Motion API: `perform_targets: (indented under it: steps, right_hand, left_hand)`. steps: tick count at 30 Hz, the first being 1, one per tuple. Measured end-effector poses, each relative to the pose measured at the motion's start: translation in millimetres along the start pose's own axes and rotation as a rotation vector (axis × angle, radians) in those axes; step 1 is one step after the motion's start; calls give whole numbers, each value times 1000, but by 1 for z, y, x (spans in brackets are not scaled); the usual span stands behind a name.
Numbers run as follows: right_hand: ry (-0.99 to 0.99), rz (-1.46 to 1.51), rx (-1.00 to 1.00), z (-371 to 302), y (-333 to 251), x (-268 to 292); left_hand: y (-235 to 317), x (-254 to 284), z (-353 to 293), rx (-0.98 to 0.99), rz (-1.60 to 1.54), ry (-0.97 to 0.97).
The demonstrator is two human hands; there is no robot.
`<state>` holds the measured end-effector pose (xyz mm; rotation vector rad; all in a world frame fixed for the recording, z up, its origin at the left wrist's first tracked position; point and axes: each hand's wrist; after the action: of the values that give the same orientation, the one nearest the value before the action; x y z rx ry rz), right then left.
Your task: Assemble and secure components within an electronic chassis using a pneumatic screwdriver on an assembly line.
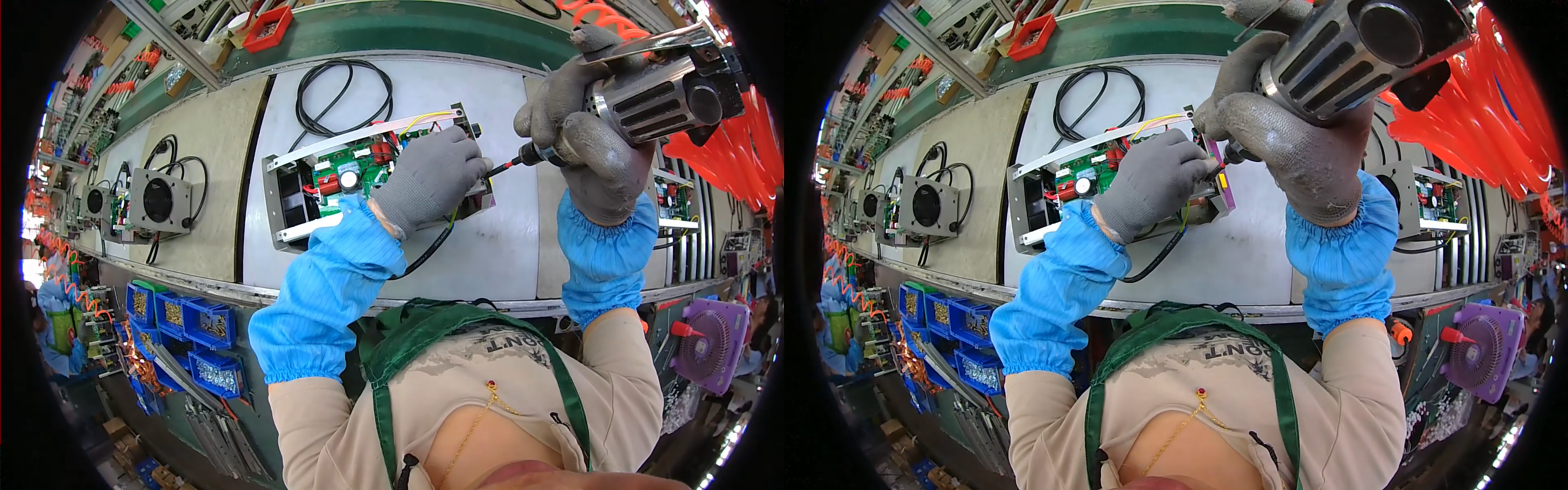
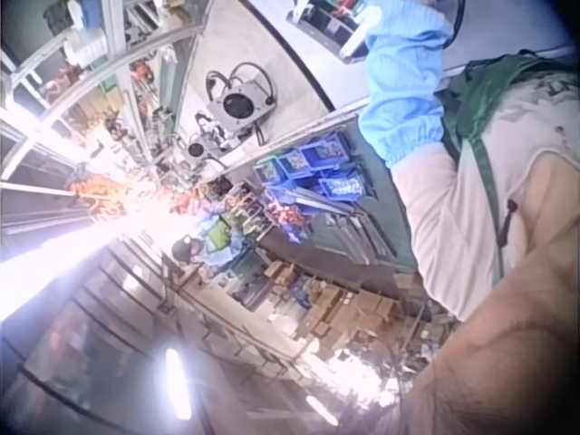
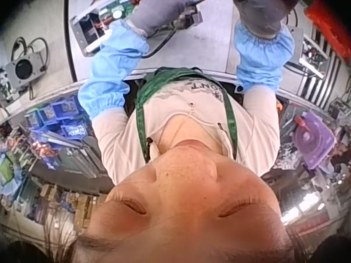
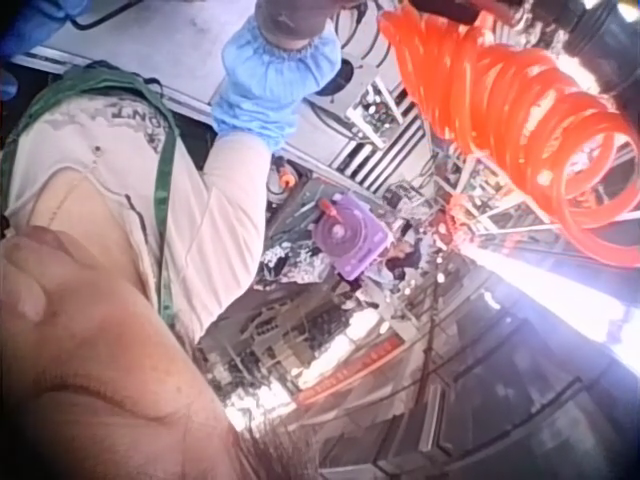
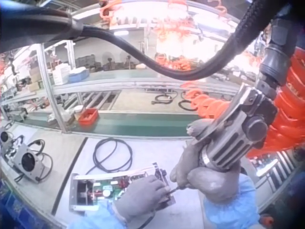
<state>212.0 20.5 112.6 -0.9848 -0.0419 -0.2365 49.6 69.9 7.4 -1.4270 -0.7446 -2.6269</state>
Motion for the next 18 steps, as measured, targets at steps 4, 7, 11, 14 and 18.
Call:
perform_targets:
  steps: [4,7,11,14,18]
  right_hand:
    - [-41,49,0,4,-10,-4]
    - [-79,11,-10,7,-14,-5]
    - [-94,112,79,10,-3,-4]
    - [-80,245,134,11,2,-4]
    - [-110,275,110,14,2,-6]
  left_hand:
    - [0,1,0,1,-17,9]
    - [0,0,-1,2,3,2]
    - [2,3,0,25,8,-26]
    - [0,1,0,7,13,-20]
    - [2,2,1,19,26,-36]
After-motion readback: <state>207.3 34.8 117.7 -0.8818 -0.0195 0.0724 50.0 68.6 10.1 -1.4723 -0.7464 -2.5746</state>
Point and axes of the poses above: each hand's wrist, its own z-axis towards the middle knuckle, its own x-axis out of the back of the hand, y = z × x, and after that the axes turned 15 degrees about -z, right-handed
